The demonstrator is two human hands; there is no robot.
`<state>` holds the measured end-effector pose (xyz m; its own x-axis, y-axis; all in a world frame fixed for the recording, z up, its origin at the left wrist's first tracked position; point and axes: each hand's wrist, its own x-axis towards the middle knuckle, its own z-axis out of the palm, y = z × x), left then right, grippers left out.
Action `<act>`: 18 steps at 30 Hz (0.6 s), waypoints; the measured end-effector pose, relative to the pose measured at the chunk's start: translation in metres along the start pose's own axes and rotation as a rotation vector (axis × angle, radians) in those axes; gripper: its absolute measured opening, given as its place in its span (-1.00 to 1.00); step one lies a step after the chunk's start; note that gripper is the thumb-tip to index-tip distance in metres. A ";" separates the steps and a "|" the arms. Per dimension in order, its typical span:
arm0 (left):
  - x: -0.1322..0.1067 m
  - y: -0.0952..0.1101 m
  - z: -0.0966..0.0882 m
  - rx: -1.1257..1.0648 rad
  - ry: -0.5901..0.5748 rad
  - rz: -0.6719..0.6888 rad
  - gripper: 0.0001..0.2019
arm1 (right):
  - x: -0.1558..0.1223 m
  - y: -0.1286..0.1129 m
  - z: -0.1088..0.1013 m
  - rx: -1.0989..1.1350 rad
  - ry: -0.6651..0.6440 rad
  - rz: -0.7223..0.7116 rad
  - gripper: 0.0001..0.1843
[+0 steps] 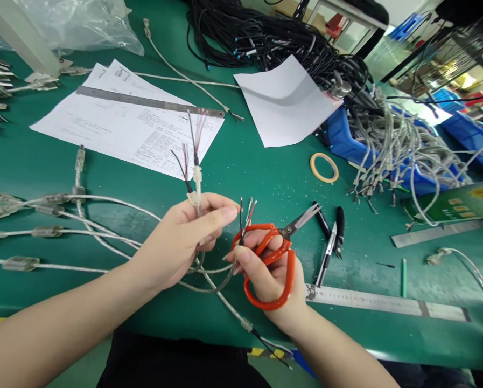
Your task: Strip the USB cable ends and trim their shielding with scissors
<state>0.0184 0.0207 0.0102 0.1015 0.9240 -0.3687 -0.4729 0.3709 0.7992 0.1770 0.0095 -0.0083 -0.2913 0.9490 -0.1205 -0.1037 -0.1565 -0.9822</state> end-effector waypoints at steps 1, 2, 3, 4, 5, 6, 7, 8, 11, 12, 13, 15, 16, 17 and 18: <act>-0.001 0.000 -0.001 0.022 -0.037 -0.025 -0.88 | 0.001 0.000 -0.001 -0.012 -0.006 -0.013 -0.82; -0.001 0.001 -0.001 0.044 -0.079 -0.046 -0.87 | 0.001 -0.001 -0.001 -0.030 -0.013 -0.030 -0.83; -0.002 0.001 -0.001 0.060 -0.117 -0.060 -0.86 | 0.002 -0.001 -0.002 -0.051 -0.017 -0.046 -0.83; -0.002 0.002 -0.002 0.062 -0.149 -0.066 -0.85 | 0.003 -0.001 -0.003 -0.070 -0.021 -0.061 -0.83; -0.002 0.002 -0.002 0.053 -0.175 -0.064 -0.86 | 0.003 -0.001 -0.003 -0.084 -0.024 -0.071 -0.83; -0.002 0.003 -0.002 0.036 -0.194 -0.057 -0.86 | 0.003 -0.001 -0.003 -0.090 -0.025 -0.077 -0.83; -0.002 0.004 -0.002 0.023 -0.211 -0.050 -0.86 | 0.003 -0.001 -0.003 -0.092 -0.024 -0.079 -0.84; -0.002 0.004 -0.002 0.021 -0.224 -0.047 -0.85 | 0.003 -0.002 -0.003 -0.094 -0.026 -0.078 -0.84; -0.003 0.004 -0.003 0.068 -0.210 -0.037 -0.84 | 0.003 -0.004 -0.003 -0.131 -0.040 -0.077 -0.84; -0.003 0.003 -0.002 0.081 -0.188 -0.029 -0.84 | 0.003 -0.005 -0.002 -0.149 -0.047 -0.075 -0.84; -0.004 0.002 -0.002 0.086 -0.165 -0.016 -0.84 | 0.003 -0.006 -0.002 -0.166 -0.056 -0.069 -0.83; -0.004 0.000 -0.001 0.070 -0.114 0.004 -0.82 | 0.003 -0.007 -0.001 -0.185 -0.067 -0.045 -0.80; -0.004 -0.001 0.000 0.053 -0.089 0.011 -0.83 | 0.002 -0.007 0.000 -0.188 -0.071 -0.028 -0.79; -0.004 -0.002 0.001 0.036 -0.067 0.018 -0.84 | 0.002 -0.007 0.000 -0.184 -0.069 -0.013 -0.78; -0.004 -0.002 0.002 0.019 -0.047 0.022 -0.86 | 0.002 -0.006 0.000 -0.177 -0.068 0.001 -0.77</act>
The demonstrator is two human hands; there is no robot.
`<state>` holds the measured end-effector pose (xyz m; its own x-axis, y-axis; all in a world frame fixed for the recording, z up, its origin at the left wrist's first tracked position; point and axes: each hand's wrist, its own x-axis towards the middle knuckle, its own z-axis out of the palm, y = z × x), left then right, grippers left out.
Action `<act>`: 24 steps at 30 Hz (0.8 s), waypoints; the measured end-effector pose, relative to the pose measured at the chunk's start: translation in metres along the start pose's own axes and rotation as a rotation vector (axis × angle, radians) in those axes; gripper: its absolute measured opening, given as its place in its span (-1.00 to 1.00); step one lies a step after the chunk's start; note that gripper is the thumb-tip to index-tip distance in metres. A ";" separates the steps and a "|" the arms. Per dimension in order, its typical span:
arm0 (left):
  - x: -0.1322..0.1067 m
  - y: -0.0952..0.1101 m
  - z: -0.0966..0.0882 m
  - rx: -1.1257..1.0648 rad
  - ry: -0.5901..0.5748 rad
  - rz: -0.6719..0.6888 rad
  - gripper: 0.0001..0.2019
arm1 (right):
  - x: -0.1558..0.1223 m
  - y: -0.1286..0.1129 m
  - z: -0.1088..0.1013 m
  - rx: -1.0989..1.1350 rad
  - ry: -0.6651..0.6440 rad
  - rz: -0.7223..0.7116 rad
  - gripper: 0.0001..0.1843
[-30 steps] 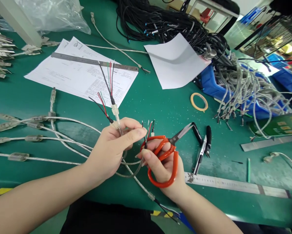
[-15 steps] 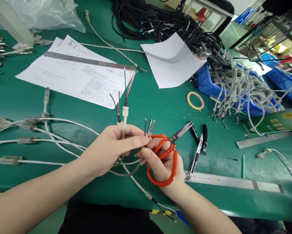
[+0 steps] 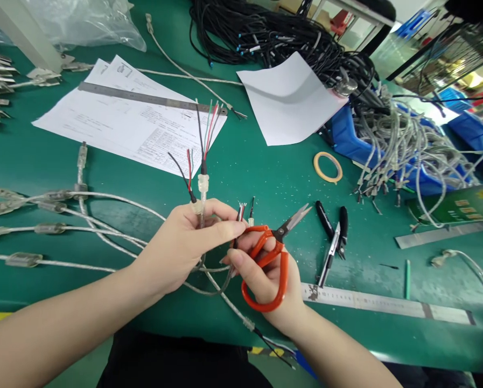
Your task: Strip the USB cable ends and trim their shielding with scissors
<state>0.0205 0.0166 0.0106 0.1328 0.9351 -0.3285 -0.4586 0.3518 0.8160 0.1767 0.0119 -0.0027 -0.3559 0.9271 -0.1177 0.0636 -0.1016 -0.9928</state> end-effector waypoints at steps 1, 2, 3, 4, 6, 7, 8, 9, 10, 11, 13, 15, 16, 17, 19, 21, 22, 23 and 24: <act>0.000 0.000 0.001 -0.015 0.016 0.001 -0.88 | -0.001 0.001 0.000 0.011 0.001 0.010 -0.76; 0.001 0.000 0.002 -0.029 0.021 -0.002 -0.89 | -0.001 0.002 0.001 0.021 0.004 0.020 -0.76; 0.001 0.001 0.002 -0.045 0.016 -0.007 -0.89 | -0.002 0.003 0.001 0.033 0.005 0.028 -0.77; 0.001 0.002 0.003 -0.063 0.007 -0.016 -0.89 | -0.002 0.003 0.002 0.047 0.007 0.035 -0.78; 0.000 0.004 0.003 -0.096 -0.009 -0.036 -0.88 | -0.003 0.004 0.003 0.071 0.007 0.054 -0.80; -0.001 0.004 0.004 -0.107 -0.007 -0.042 -0.87 | -0.003 0.005 0.003 0.084 0.009 0.062 -0.81; -0.002 0.005 0.004 -0.115 0.001 -0.045 -0.87 | -0.003 0.005 0.003 0.093 0.006 0.071 -0.81; -0.003 0.005 0.004 -0.119 0.014 -0.046 -0.87 | -0.002 0.005 0.003 0.096 -0.003 0.079 -0.80; -0.003 0.005 0.004 -0.119 0.027 -0.045 -0.88 | -0.002 0.005 0.003 0.096 -0.015 0.086 -0.80; -0.004 0.004 0.004 -0.119 0.036 -0.044 -0.89 | -0.002 0.004 0.003 0.092 -0.030 0.090 -0.81; -0.003 0.004 0.003 -0.123 0.046 -0.045 -0.90 | -0.001 0.003 0.003 0.082 -0.052 0.100 -0.81; -0.002 0.003 0.003 -0.135 0.047 -0.048 -0.89 | -0.001 0.002 0.003 0.084 -0.053 0.109 -0.81; -0.002 0.003 0.003 -0.144 0.046 -0.048 -0.89 | -0.001 0.001 0.003 0.087 -0.052 0.114 -0.81; -0.001 0.002 0.003 -0.150 0.046 -0.049 -0.89 | -0.001 0.001 0.004 0.090 -0.054 0.118 -0.82; -0.001 0.002 0.002 -0.155 0.041 -0.047 -0.88 | -0.001 0.000 0.004 0.094 -0.060 0.115 -0.83; -0.001 0.002 0.002 -0.156 0.036 -0.042 -0.86 | 0.000 -0.001 0.004 0.089 -0.069 0.110 -0.85; -0.001 0.002 0.002 -0.160 0.032 -0.036 -0.86 | 0.000 -0.001 0.004 0.088 -0.074 0.108 -0.85; -0.001 0.002 0.002 -0.164 0.031 -0.030 -0.85 | 0.000 -0.001 0.004 0.093 -0.077 0.108 -0.85; -0.001 0.001 0.001 -0.168 0.031 -0.025 -0.86 | 0.001 -0.001 0.004 0.099 -0.081 0.113 -0.85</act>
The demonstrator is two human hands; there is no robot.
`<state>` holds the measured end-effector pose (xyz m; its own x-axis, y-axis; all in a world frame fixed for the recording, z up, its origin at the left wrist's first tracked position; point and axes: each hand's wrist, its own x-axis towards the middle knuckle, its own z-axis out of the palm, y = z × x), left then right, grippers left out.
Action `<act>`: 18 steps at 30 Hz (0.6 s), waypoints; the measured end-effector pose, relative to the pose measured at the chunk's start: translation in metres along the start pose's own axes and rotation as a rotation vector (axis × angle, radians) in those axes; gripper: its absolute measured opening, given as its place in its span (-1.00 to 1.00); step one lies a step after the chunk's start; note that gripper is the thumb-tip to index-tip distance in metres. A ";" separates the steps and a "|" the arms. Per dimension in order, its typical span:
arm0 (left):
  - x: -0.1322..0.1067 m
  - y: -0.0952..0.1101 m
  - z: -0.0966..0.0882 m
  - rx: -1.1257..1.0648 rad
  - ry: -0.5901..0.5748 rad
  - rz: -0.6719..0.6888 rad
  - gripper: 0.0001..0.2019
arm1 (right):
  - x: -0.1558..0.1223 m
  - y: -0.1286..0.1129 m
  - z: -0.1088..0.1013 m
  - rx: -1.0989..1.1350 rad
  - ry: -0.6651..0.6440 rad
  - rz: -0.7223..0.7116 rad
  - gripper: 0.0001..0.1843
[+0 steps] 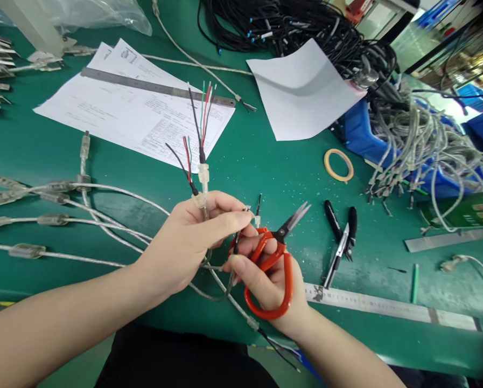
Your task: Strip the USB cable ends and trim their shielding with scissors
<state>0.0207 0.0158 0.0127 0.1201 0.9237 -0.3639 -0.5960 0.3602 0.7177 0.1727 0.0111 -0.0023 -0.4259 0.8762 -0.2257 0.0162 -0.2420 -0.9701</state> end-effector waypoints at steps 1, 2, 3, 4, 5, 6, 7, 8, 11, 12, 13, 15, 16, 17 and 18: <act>0.000 0.000 0.000 -0.002 0.002 0.002 -0.86 | 0.000 0.000 0.000 0.009 -0.005 0.002 -0.84; 0.000 -0.001 0.000 -0.003 0.005 0.002 -0.86 | 0.000 0.001 -0.001 0.019 -0.010 0.003 -0.83; 0.000 -0.001 0.000 -0.003 0.009 -0.002 -0.86 | 0.000 0.001 -0.001 0.029 -0.014 0.002 -0.83; 0.000 -0.001 0.000 -0.002 0.012 -0.006 -0.85 | -0.001 0.002 -0.001 0.038 -0.023 0.001 -0.83; 0.000 -0.001 0.000 -0.001 0.014 -0.011 -0.85 | -0.001 0.002 -0.002 0.048 -0.034 0.002 -0.83; 0.000 -0.001 0.000 0.001 0.013 -0.015 -0.84 | -0.001 0.003 -0.002 0.060 -0.045 0.004 -0.84; 0.000 0.000 0.001 0.003 0.013 -0.017 -0.83 | -0.002 0.004 -0.002 0.075 -0.056 0.009 -0.84; 0.000 0.000 0.001 0.004 0.011 -0.016 -0.83 | -0.002 0.004 -0.002 0.092 -0.064 0.015 -0.85; -0.001 0.001 0.002 0.003 0.008 -0.012 -0.83 | -0.002 0.004 -0.002 0.143 -0.082 0.022 -0.85; -0.001 0.001 0.001 0.003 0.008 -0.010 -0.82 | -0.002 0.004 -0.001 0.152 -0.089 0.024 -0.85; -0.002 0.001 0.001 0.003 0.007 -0.009 -0.82 | -0.002 0.004 -0.001 0.158 -0.095 0.026 -0.85; -0.002 0.001 0.001 0.006 0.008 -0.010 -0.82 | -0.002 0.003 -0.002 0.161 -0.106 0.036 -0.86; -0.001 0.001 0.001 0.006 0.007 -0.012 -0.82 | -0.002 0.004 -0.002 0.161 -0.110 0.039 -0.86; -0.001 0.001 0.001 0.006 0.006 -0.019 -0.83 | -0.002 0.004 -0.003 0.161 -0.116 0.042 -0.86; -0.001 0.001 0.001 0.004 0.007 -0.026 -0.82 | -0.001 0.004 -0.003 0.160 -0.124 0.046 -0.86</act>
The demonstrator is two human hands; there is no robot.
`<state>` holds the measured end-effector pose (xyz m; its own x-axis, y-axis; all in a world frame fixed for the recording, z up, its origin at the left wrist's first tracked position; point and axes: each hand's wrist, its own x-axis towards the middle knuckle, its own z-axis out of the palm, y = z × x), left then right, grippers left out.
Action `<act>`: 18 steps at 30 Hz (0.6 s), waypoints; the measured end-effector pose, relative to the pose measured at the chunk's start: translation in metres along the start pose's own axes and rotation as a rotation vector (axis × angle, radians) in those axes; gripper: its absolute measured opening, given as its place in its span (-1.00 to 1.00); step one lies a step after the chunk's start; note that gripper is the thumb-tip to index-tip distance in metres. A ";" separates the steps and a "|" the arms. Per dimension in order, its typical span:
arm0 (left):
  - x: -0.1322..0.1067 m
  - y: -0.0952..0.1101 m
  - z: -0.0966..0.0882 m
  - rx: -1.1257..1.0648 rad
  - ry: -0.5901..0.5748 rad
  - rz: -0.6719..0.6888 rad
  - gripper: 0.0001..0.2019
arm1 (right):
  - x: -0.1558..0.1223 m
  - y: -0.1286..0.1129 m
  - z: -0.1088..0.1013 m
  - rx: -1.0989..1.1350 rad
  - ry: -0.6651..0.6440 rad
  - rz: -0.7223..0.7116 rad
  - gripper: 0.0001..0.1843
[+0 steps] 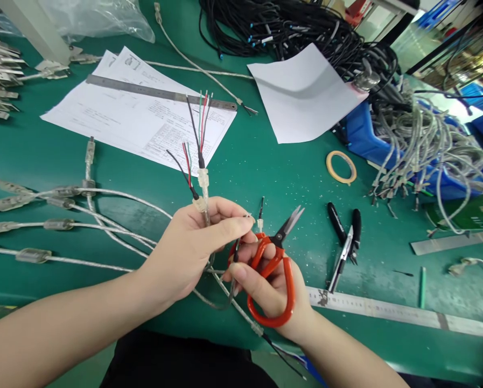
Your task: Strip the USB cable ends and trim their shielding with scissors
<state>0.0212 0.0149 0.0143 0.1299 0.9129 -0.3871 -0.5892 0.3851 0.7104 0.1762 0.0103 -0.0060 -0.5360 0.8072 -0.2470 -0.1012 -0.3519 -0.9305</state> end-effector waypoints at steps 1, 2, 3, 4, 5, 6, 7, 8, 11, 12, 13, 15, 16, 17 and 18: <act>0.000 0.000 0.000 -0.004 0.001 -0.006 -0.82 | 0.000 0.000 -0.001 -0.001 -0.008 0.005 -0.86; 0.000 0.000 0.000 -0.007 0.000 -0.012 -0.82 | 0.001 0.000 -0.001 -0.001 -0.017 0.009 -0.86; 0.000 0.000 0.000 -0.011 -0.002 -0.014 -0.82 | 0.001 0.000 -0.002 0.002 -0.026 0.012 -0.85; 0.000 0.000 0.000 -0.015 -0.004 -0.016 -0.82 | 0.001 0.001 -0.002 0.004 -0.033 0.018 -0.85; -0.001 0.000 0.000 -0.017 -0.009 -0.017 -0.82 | 0.001 0.001 -0.002 0.005 -0.038 0.023 -0.84; -0.001 0.000 0.000 -0.017 -0.013 -0.017 -0.83 | 0.001 0.001 -0.002 0.006 -0.040 0.025 -0.84; -0.001 0.000 0.000 -0.017 -0.016 -0.019 -0.84 | 0.001 0.001 -0.002 0.004 -0.042 0.026 -0.83; -0.001 0.001 0.000 -0.016 -0.018 -0.020 -0.85 | 0.001 0.000 -0.002 -0.003 -0.047 0.028 -0.83; 0.000 0.002 -0.001 0.013 -0.011 -0.014 -0.88 | 0.002 -0.006 -0.005 -0.080 -0.064 0.038 -0.82; 0.000 0.002 -0.001 0.031 0.008 -0.003 -0.88 | 0.003 -0.010 -0.008 -0.132 -0.065 0.034 -0.80; 0.000 0.003 -0.001 0.051 0.029 0.012 -0.89 | 0.004 -0.015 -0.012 -0.195 -0.065 0.022 -0.78; 0.001 0.005 -0.002 0.086 0.054 0.031 -0.88 | 0.005 -0.026 -0.023 -0.334 -0.085 -0.021 -0.65; 0.001 0.006 -0.002 0.096 0.045 0.026 -0.87 | 0.006 -0.032 -0.029 -0.406 -0.115 -0.036 -0.57; 0.001 0.007 -0.002 0.104 0.022 0.012 -0.87 | 0.006 -0.037 -0.035 -0.472 -0.157 -0.039 -0.48; 0.001 0.008 -0.002 0.112 -0.008 -0.009 -0.87 | 0.006 -0.041 -0.040 -0.528 -0.207 -0.027 -0.40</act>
<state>0.0148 0.0184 0.0184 0.1416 0.9100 -0.3897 -0.4954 0.4060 0.7679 0.2109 0.0492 0.0200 -0.6978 0.6840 -0.2128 0.2872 -0.0051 -0.9579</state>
